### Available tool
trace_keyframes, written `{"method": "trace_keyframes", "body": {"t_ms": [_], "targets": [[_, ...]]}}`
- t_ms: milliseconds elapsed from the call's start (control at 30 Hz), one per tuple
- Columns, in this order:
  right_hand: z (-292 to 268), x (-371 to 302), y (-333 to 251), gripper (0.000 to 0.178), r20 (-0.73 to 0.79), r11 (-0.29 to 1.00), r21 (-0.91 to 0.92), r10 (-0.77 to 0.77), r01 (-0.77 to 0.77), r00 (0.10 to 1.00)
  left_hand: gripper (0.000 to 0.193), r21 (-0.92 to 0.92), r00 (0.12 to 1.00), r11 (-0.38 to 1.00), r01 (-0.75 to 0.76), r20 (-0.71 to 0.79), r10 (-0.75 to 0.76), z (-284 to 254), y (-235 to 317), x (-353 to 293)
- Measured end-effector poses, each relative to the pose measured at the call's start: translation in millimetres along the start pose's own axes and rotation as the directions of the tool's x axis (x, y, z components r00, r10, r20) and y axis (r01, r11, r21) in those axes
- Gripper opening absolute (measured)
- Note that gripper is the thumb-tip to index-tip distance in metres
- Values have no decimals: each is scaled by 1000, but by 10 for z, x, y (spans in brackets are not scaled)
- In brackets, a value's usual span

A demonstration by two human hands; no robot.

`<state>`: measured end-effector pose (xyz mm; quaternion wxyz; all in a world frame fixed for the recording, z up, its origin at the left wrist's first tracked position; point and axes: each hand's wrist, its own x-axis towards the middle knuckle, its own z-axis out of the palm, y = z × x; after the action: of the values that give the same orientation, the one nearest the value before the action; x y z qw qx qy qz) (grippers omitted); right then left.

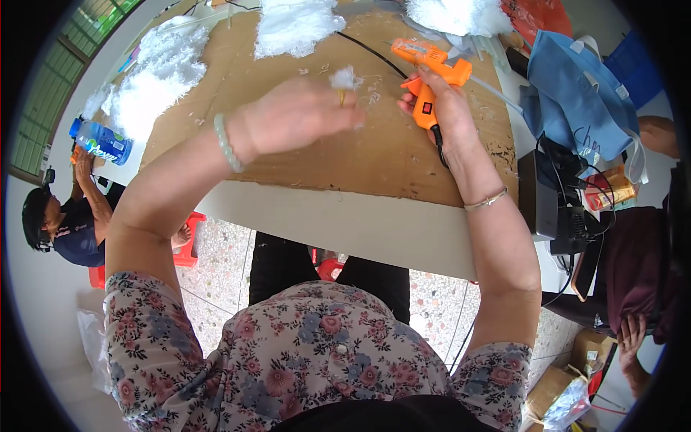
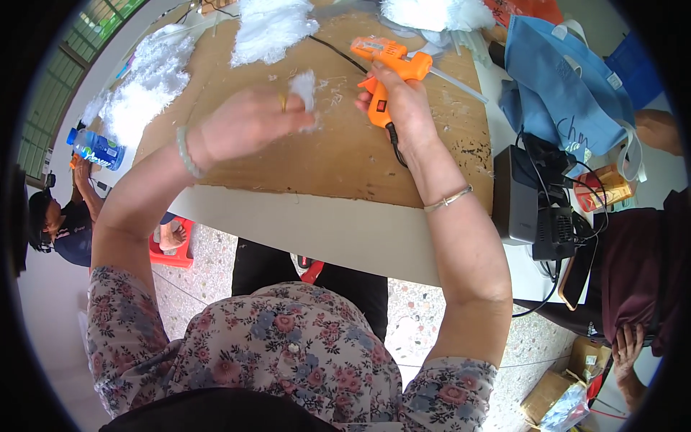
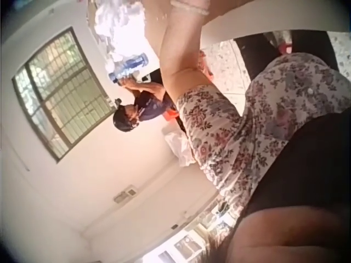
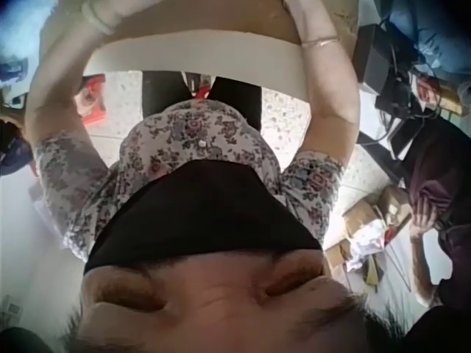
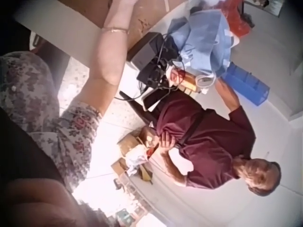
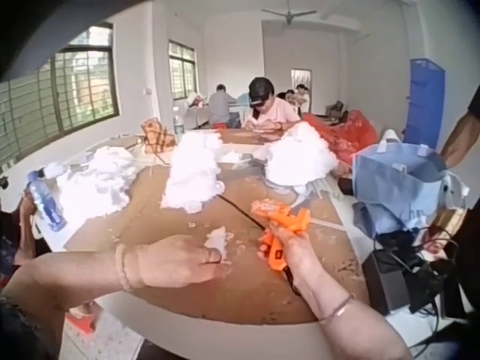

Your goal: Assembling toy components by using a hot glue gun to attach white fiber material to a plastic template.

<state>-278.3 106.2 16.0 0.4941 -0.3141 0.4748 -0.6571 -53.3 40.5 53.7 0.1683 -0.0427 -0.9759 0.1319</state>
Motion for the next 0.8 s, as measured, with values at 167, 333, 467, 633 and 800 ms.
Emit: {"method": "trace_keyframes", "body": {"t_ms": [167, 333, 467, 633, 800], "targets": [[114, -113, -34, 26, 67, 995, -75, -62, 67, 996, 26, 42, 983, 986, -163, 93, 158, -34, 428, -229], [258, -242, -27, 28, 237, 986, -100, -109, 136, 965, 28, -29, 1000, 1000, 7, 5, -7, -76, 578, -304], [308, -239, 93, 29, 359, 979, -96, -136, 182, 923, 28, -300, 842, 825, 479, -107, -528, -116, 561, -445], [298, -209, 101, 27, 313, 974, -176, -83, 143, 946, 22, -250, 723, 719, 648, -93, -684, 102, 323, -473], [219, -179, 83, 26, 287, 979, -134, -108, 151, 952, 19, -468, 646, 532, 705, 115, -755, 89, 298, -421]]}}
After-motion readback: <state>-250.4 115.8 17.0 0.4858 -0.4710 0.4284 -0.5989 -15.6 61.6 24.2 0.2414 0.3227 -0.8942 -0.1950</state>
